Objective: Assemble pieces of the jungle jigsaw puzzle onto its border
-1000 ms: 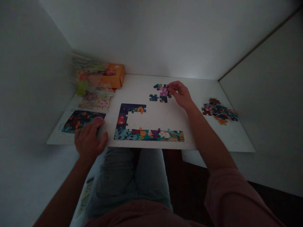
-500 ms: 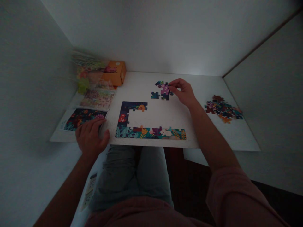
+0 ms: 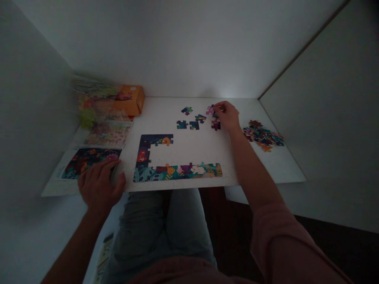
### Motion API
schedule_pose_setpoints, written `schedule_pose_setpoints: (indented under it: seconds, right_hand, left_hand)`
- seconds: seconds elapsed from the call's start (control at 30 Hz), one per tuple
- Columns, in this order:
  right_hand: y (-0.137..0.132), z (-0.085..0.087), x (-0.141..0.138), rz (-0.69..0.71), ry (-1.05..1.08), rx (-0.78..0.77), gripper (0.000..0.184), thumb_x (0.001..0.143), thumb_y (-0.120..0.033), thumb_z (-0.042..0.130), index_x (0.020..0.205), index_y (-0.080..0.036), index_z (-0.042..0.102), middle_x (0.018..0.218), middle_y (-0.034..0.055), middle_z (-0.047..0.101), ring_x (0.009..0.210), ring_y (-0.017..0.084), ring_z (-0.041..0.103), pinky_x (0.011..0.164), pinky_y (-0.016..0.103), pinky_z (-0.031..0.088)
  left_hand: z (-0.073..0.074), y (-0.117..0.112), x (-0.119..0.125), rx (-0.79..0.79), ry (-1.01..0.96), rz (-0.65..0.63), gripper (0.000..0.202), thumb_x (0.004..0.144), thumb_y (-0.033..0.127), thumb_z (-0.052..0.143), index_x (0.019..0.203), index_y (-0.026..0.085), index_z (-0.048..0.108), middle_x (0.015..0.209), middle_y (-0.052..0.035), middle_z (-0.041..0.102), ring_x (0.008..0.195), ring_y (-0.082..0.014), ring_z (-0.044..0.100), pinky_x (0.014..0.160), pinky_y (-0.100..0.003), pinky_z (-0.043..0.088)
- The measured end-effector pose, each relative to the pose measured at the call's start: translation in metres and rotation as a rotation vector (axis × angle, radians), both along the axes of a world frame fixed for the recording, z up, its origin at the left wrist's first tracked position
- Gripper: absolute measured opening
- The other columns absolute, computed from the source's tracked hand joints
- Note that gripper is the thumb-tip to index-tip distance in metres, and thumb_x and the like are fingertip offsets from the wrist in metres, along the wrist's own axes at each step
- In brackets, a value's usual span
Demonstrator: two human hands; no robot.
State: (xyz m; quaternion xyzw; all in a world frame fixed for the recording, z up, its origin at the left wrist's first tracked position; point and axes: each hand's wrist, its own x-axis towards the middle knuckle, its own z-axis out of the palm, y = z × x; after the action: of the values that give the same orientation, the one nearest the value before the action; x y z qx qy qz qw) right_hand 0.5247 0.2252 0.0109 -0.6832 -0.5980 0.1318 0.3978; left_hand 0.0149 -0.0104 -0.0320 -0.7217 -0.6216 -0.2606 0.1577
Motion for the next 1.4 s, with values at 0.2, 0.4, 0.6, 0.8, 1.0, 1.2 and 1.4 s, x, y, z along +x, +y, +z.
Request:
schedule_pose_setpoints:
  seconds: [0.2,0.4,0.6,0.8,1.0,1.2,1.4]
  right_hand:
    - [0.003,-0.009,-0.002,0.030,-0.103,-0.037,0.020,0.107,-0.044,0.079,0.119,-0.028,0.083,0.142,0.0144,0.080,0.114,0.036,0.079,0.122,0.066,0.049]
    - [-0.003,-0.003,-0.006,0.058,-0.174,-0.073,0.020,0.109,-0.042,0.078,0.119,-0.026,0.083,0.147,0.0193,0.073,0.127,0.043,0.074,0.129,0.075,0.039]
    - [-0.008,-0.003,-0.009,0.268,-0.259,-0.129,0.031,0.097,-0.038,0.099,0.122,-0.024,0.087,0.146,0.0191,0.073,0.136,0.045,0.071,0.129,0.070,0.041]
    - [-0.009,-0.004,-0.013,0.281,-0.268,-0.166,0.025,0.094,-0.033,0.097,0.116,-0.025,0.087,0.145,0.0164,0.075,0.124,0.041,0.075,0.129,0.069,0.040]
    - [-0.005,-0.009,-0.010,0.335,-0.202,-0.127,0.040,0.095,-0.030,0.098,0.131,-0.025,0.081,0.141,0.0172,0.080,0.132,0.043,0.072,0.128,0.070,0.041]
    - [-0.005,-0.009,-0.012,0.288,-0.250,-0.140,0.026,0.094,-0.031,0.100,0.114,-0.025,0.085,0.140,0.0175,0.077,0.142,0.048,0.069,0.129,0.073,0.043]
    - [-0.002,-0.006,-0.006,0.281,-0.254,-0.127,0.030,0.088,-0.033,0.102,0.107,-0.027,0.079,0.132,0.0155,0.083,0.129,0.044,0.075,0.126,0.072,0.046]
  left_hand:
    - [0.006,-0.002,0.004,-0.069,-0.104,0.004,0.046,0.104,0.047,0.074,0.145,0.028,0.082,0.152,-0.0179,0.084,0.137,-0.0507,0.077,0.125,-0.072,0.047]
    - [0.017,-0.006,0.010,-0.194,-0.135,0.040,0.052,0.105,0.044,0.075,0.152,0.025,0.081,0.158,-0.0230,0.079,0.149,-0.0560,0.071,0.131,-0.079,0.043]
    - [0.014,-0.006,0.005,-0.152,-0.038,-0.003,0.047,0.112,0.045,0.066,0.157,0.032,0.075,0.155,-0.0227,0.079,0.141,-0.0585,0.073,0.118,-0.084,0.051]
    - [0.011,-0.004,0.005,-0.108,-0.017,0.003,0.042,0.112,0.044,0.068,0.150,0.031,0.076,0.151,-0.0210,0.081,0.138,-0.0543,0.076,0.118,-0.078,0.053]
    - [0.016,-0.005,0.009,-0.108,-0.001,0.003,0.040,0.114,0.044,0.066,0.148,0.028,0.077,0.150,-0.0212,0.082,0.136,-0.0528,0.077,0.118,-0.076,0.054]
    - [0.015,-0.005,0.006,-0.152,-0.041,0.019,0.043,0.113,0.044,0.067,0.153,0.036,0.076,0.151,-0.0191,0.081,0.142,-0.0528,0.074,0.119,-0.077,0.052]
    - [0.014,-0.005,0.003,-0.113,0.007,-0.039,0.043,0.114,0.043,0.064,0.154,0.031,0.076,0.148,-0.0241,0.081,0.135,-0.0567,0.075,0.113,-0.080,0.054]
